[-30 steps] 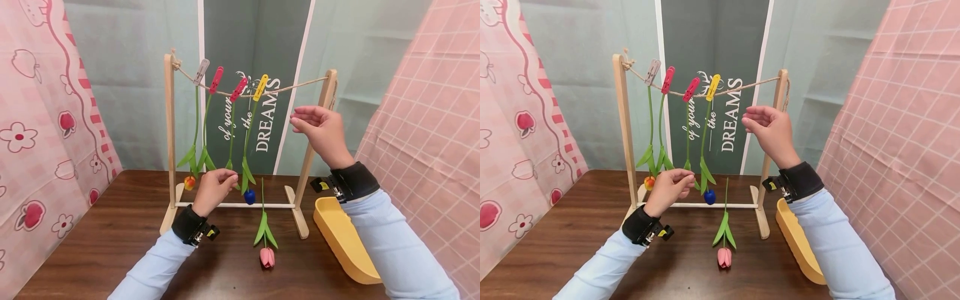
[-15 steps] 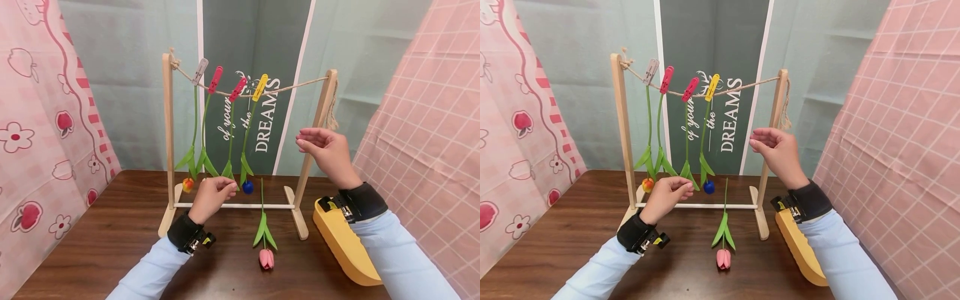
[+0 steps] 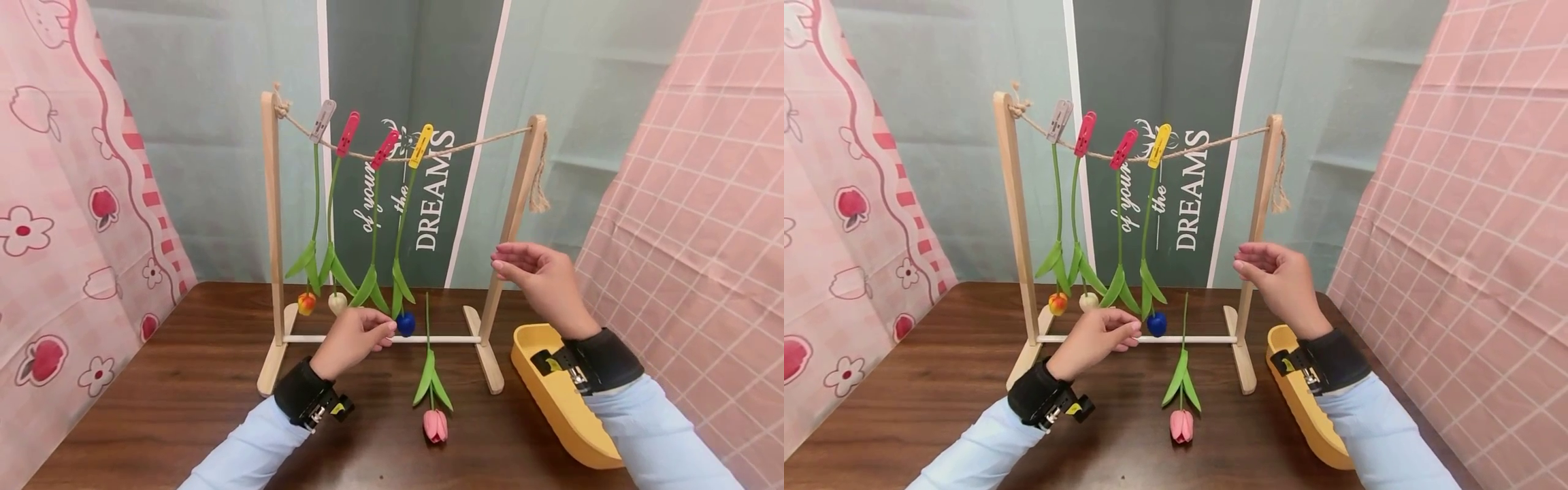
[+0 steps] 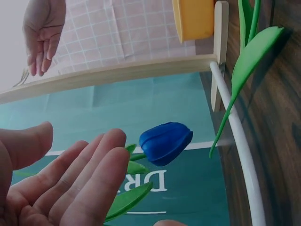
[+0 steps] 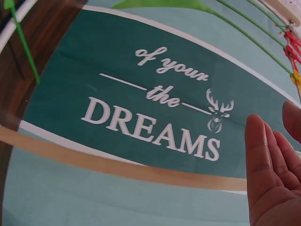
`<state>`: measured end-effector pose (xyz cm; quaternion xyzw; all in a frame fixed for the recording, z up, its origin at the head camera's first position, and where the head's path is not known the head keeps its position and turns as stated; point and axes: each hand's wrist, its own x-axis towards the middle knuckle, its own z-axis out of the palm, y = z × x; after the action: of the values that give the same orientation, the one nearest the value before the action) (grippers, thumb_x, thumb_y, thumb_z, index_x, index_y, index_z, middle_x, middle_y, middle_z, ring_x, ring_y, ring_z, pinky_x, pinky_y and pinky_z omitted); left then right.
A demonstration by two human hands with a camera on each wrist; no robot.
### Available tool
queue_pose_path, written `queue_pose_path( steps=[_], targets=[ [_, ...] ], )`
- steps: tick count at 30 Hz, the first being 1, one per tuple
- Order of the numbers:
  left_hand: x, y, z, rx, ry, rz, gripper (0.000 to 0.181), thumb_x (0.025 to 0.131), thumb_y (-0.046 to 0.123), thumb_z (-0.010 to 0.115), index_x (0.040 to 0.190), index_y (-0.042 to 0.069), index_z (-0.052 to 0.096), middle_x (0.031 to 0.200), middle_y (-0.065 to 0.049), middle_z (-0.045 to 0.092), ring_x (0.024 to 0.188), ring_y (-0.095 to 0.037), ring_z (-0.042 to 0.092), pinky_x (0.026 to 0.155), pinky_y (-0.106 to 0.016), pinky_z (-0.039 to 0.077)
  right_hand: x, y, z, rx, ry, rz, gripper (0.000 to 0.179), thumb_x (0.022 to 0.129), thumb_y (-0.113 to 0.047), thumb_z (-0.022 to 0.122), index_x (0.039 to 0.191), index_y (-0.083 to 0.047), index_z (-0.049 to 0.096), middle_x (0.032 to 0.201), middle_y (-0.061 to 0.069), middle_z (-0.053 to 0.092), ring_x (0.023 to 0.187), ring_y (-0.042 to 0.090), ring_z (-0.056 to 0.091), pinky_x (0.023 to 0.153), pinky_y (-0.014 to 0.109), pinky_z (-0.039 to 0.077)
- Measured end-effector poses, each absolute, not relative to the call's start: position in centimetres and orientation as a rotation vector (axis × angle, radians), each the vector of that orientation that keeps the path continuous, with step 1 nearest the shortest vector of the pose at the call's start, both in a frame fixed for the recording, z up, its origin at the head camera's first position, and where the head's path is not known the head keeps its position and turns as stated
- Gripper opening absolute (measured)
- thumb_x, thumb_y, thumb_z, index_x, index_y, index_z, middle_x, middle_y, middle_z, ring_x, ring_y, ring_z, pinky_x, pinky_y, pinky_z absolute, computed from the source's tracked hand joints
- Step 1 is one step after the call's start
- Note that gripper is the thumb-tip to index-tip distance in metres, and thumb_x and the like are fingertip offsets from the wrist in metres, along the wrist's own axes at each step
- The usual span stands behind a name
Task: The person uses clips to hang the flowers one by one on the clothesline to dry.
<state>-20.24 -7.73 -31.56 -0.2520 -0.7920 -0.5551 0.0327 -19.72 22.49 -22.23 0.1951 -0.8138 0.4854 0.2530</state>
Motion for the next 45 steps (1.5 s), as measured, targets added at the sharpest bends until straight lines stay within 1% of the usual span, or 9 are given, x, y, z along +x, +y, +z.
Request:
queue_pose_path(
  steps=[6,15,19,23,26,31,35,41,45],
  targets=[
    [-20.1,-7.4,-32.2,-0.811,-2.492,-1.759,0.020,0.095,0.014,0.065,0.099,-0.004,0.071,0.082,-0.009,0.071,0.074,-0.022,0.070,0.067,-0.032,0.058,-19.5,23.6,-23.8,0.534,-2.232,1.363,0.030,0.088,-0.001,0.070,0.115,0.011,0.063,0.101,0.021,0.070,0.083,0.003,0.068,0.070,0.023,0.055],
    [-20.1,-7.4,-33.3,-0.827,-2.519,-1.885,0.023,0.096,0.015,0.063,0.099,-0.007,0.070,0.085,-0.018,0.070,0.074,-0.027,0.070,0.067,-0.039,0.058,-19.1,26.0,-24.5,0.501,-2.313,1.361,0.033,0.089,0.001,0.068,0.118,0.014,0.059,0.096,-0.006,0.071,0.082,0.003,0.068,0.069,0.023,0.056],
    [-20.1,-7.4,-33.7,-0.799,-2.543,-1.926,0.025,0.096,0.017,0.064,0.102,-0.007,0.069,0.085,-0.017,0.070,0.073,-0.022,0.070,0.068,-0.037,0.058,-18.9,26.9,-24.3,0.478,-2.377,1.276,0.033,0.088,-0.003,0.071,0.116,0.013,0.061,0.096,0.001,0.071,0.080,0.004,0.068,0.069,0.021,0.055],
    [-20.4,-7.5,-34.3,-0.802,-2.539,-1.961,0.025,0.096,0.016,0.063,0.102,-0.008,0.068,0.086,-0.020,0.070,0.077,-0.031,0.070,0.070,-0.038,0.058,-18.8,27.7,-24.5,0.451,-2.473,1.159,0.031,0.089,-0.010,0.072,0.112,0.009,0.064,0.098,0.018,0.070,0.077,0.005,0.068,0.068,0.019,0.055],
    [-20.5,-7.6,-34.7,-0.811,-2.537,-1.973,0.025,0.096,0.016,0.063,0.102,-0.008,0.068,0.086,-0.020,0.070,0.080,-0.037,0.070,0.069,-0.038,0.058,-18.7,28.5,-24.7,0.441,-2.539,1.130,0.030,0.090,-0.011,0.071,0.111,0.009,0.064,0.099,0.022,0.069,0.078,0.005,0.068,0.068,0.019,0.055],
    [-20.6,-7.5,-35.3,-0.818,-2.535,-2.004,0.026,0.096,0.016,0.063,0.101,-0.009,0.068,0.086,-0.021,0.070,0.080,-0.038,0.070,0.069,-0.039,0.058,-18.5,30.2,-25.1,0.386,-2.641,1.121,0.036,0.092,-0.017,0.070,0.116,0.009,0.062,0.103,0.020,0.069,0.084,0.003,0.066,0.070,0.020,0.054],
    [-20.7,-7.4,-35.7,-0.808,-2.544,-2.014,0.025,0.096,0.016,0.063,0.101,-0.008,0.068,0.088,-0.023,0.069,0.078,-0.032,0.071,0.068,-0.037,0.058,-18.5,31.6,-25.2,0.346,-2.739,0.987,0.038,0.092,-0.022,0.070,0.116,0.007,0.063,0.104,0.017,0.070,0.085,0.005,0.065,0.068,0.023,0.054],
    [-20.7,-7.3,-36.0,-0.786,-2.542,-2.044,0.027,0.096,0.017,0.064,0.102,-0.008,0.068,0.087,-0.021,0.070,0.078,-0.029,0.071,0.069,-0.036,0.058,-19.0,33.0,-25.6,0.343,-2.872,0.815,0.032,0.089,-0.015,0.072,0.107,0.011,0.065,0.093,0.015,0.071,0.078,0.018,0.066,0.062,0.027,0.054],
    [-20.8,-7.3,-36.3,-0.779,-2.544,-2.053,0.027,0.096,0.018,0.064,0.102,-0.008,0.068,0.086,-0.018,0.070,0.079,-0.033,0.071,0.069,-0.036,0.058,-19.2,34.4,-26.2,0.281,-2.995,0.757,0.030,0.086,-0.015,0.075,0.097,0.012,0.066,0.084,0.013,0.070,0.070,0.020,0.064,0.058,0.032,0.055]
  ],
)
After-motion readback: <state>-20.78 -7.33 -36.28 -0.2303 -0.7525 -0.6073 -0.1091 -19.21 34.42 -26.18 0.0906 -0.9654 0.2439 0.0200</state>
